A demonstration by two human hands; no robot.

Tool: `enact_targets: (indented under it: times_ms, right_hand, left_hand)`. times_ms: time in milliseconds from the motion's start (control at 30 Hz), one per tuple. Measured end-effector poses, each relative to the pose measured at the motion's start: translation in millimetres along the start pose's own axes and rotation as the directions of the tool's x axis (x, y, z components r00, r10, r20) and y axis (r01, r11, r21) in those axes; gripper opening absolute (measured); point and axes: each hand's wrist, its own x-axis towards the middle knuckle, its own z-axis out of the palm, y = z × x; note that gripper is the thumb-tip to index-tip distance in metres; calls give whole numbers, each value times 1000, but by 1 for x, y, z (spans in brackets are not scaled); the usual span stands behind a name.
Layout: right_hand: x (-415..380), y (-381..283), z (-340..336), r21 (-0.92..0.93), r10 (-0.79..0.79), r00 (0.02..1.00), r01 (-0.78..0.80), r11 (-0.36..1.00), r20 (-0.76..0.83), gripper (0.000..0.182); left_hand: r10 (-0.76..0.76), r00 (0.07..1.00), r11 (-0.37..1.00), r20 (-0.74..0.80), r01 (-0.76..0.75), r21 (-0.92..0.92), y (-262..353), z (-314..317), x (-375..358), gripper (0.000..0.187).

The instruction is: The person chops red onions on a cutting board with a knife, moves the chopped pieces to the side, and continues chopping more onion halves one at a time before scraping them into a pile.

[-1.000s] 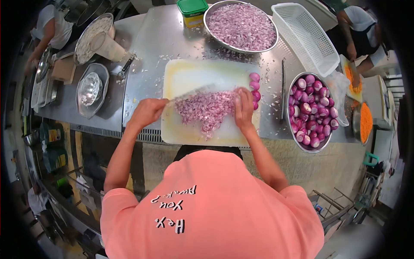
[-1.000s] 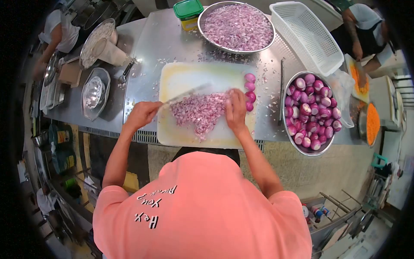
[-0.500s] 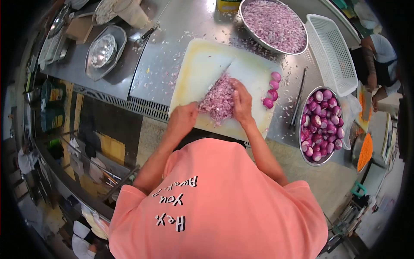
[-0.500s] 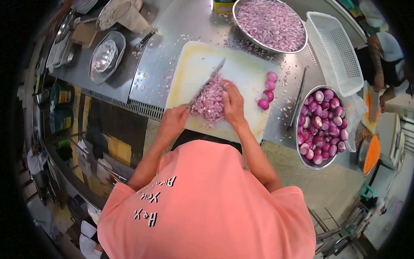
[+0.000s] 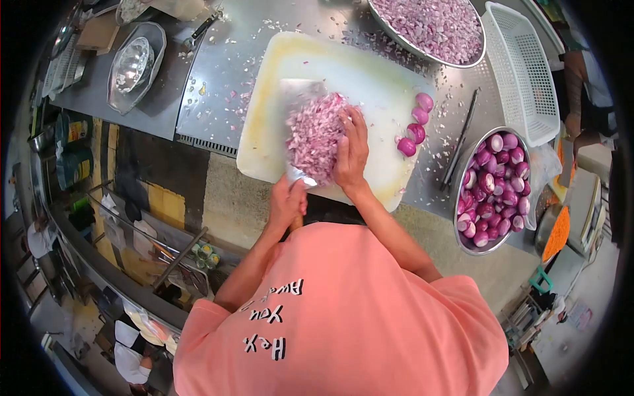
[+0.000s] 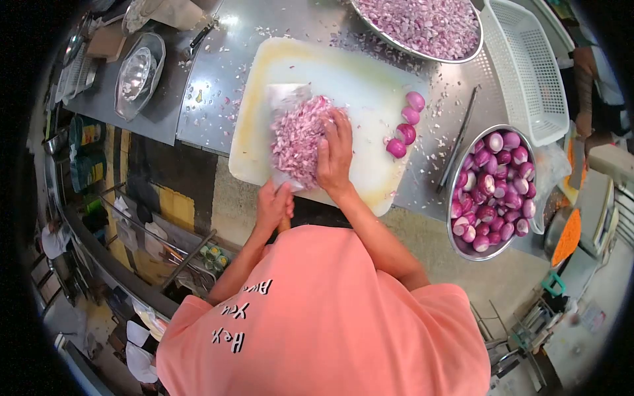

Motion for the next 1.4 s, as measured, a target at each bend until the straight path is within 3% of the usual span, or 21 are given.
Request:
enact_targets:
  times_ms: [67, 200, 400, 467, 533, 600, 667, 767, 800, 867, 900, 933, 967, 1000, 1033, 1100, 1133, 1200, 1267, 1333, 1400]
  right_hand:
    - [6, 0, 5, 91, 70, 996, -65, 994, -56, 42]
    - [23, 0, 2, 195, 137, 981, -108, 975, -140, 41]
    - [61, -43, -8, 315, 97, 969, -22, 949, -227, 40]
    - [89, -55, -23, 300, 83, 960, 1, 954, -268, 39]
    - [131, -51, -36, 169, -67, 941, 129, 977, -331, 44]
    - [181, -39, -50, 79, -108, 921, 148, 986, -375, 47]
    - [240, -8, -66, -138, -372, 828, 347, 928, -419, 33]
    - [278, 13, -97, -116, -183, 858, 144, 983, -480, 36]
    - [281, 19, -105, -86, -120, 859, 89, 992, -498, 39]
    - [255, 8, -122, 56, 77, 869, -57, 997, -488, 36]
    - [223, 8, -119, 44, -27, 868, 57, 997, -495, 32]
    - [173, 12, -115, 34, -100, 850, 137, 990, -517, 30]
    - [130, 2, -115, 105, -17, 924, 62, 993, -383, 34]
    - [90, 13, -109, -96, -238, 935, 220, 971, -262, 43]
    - [49, 5, -102, -104, -203, 968, 189, 977, -147, 52]
    - [-10, -2, -86, -78, -127, 973, 144, 986, 192, 70]
    - [-30, -13, -79, -77, -114, 975, 130, 988, 189, 70]
    - [-50, -30, -63, -303, -14, 914, 148, 941, 405, 75]
    - [-53, -27, -49, -363, -8, 922, 160, 918, 386, 75]
    - [-56, -14, -36, -421, -7, 928, 177, 890, 373, 74]
    - [-52, 0, -24, -478, -20, 969, 140, 867, 248, 75]
  left_hand:
    - [17, 992, 999, 121, -21, 38, 0, 18, 16, 11]
    - [15, 986, 1000, 164, -17, 10, 34, 33, 26, 10]
    - [4, 995, 1000, 104, -3, -13, 96, 36, 8, 13]
    - [68, 990, 997, 122, -71, 15, 127, 49, 7, 11]
    - [156, 982, 979, 108, -169, 116, 167, 75, 17, 6]
    - [270, 954, 953, 130, -284, 103, 193, 105, 45, 5]
    - [487, 863, 866, 135, -498, 54, 211, 141, 95, 15]
    - [559, 819, 724, 130, -558, 407, 246, 189, 152, 23]
    - [564, 817, 725, 120, -560, 399, 244, 185, 160, 23]
    - [553, 803, 600, 224, -570, 561, 240, 175, 181, 26]
    - [639, 755, 489, 147, -547, 679, 234, 162, 159, 27]
    - [685, 721, 533, 107, -595, 601, 198, 119, 151, 26]
    - [625, 766, 665, 151, -623, 412, 200, 96, 105, 22]
    - [619, 762, 699, 192, -645, 309, 187, 68, 97, 17]
    - [521, 833, 668, 186, -534, 518, 182, 37, 89, 14]
    - [569, 767, 331, 295, -542, 772, 167, -19, 95, 12]
    - [558, 773, 330, 301, -540, 774, 163, -36, 103, 12]
    - [545, 698, -77, 463, -509, 857, 159, -57, 123, 13]
    - [515, 699, -136, 496, -504, 853, 156, -56, 147, 13]
    - [517, 605, -224, 606, -587, 778, 154, -40, 169, 12]
    - [508, 498, -274, 703, -680, 680, 150, -22, 186, 14]
